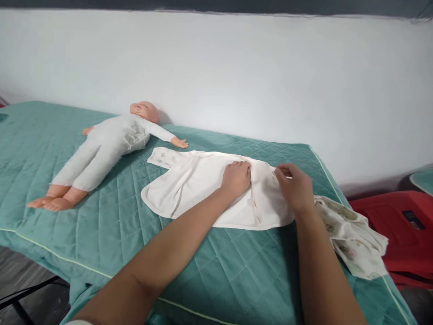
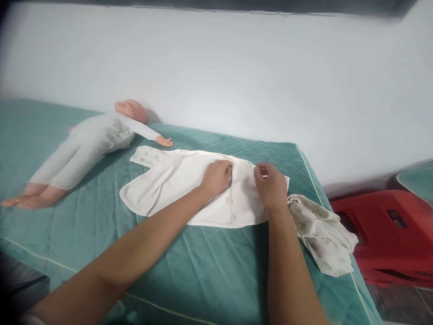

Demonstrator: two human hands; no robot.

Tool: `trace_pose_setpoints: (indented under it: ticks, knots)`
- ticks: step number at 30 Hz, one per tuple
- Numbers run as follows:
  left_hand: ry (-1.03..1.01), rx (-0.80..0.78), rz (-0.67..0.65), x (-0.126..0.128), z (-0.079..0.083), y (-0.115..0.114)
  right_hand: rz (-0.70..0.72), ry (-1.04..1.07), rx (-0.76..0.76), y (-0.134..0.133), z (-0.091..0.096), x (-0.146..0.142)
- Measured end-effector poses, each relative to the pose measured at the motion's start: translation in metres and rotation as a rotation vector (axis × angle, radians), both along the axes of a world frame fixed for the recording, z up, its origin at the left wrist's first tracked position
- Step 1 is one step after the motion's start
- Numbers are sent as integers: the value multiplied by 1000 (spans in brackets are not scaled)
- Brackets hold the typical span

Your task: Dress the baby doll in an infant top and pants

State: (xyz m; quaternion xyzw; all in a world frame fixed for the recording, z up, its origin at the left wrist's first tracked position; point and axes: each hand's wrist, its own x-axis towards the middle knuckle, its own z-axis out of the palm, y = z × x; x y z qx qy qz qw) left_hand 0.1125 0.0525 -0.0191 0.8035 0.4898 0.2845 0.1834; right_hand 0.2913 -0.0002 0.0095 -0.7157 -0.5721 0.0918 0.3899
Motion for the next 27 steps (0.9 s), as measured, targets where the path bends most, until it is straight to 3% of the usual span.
trace_pose_setpoints:
  ticks: [3, 5, 10, 13, 16, 20, 27]
  knots:
    - [-187, -103, -85, -3, 0, 1, 256, 100, 28, 2, -8, -20]
    - [-370, -239, -114, -5, 1, 1, 353, 103, -3, 3, -13, -29]
    - [-864, -579, -238, -6, 4, -2, 385, 151, -75, 1, -16, -39]
    - [-993, -664, -321, -2, 1, -3, 335, 213, -90, 1, -17, -38]
    - [-934, -620, -362, 0, -5, -4, 329, 174, -75, 4, -21, -36]
    - [-683, -416, -370, -4, -6, -8, 304, 61, -29, 10, -30, -30]
    - [-129, -89, -215, -17, 9, -31, 280, 142, 12, 15, -36, -21]
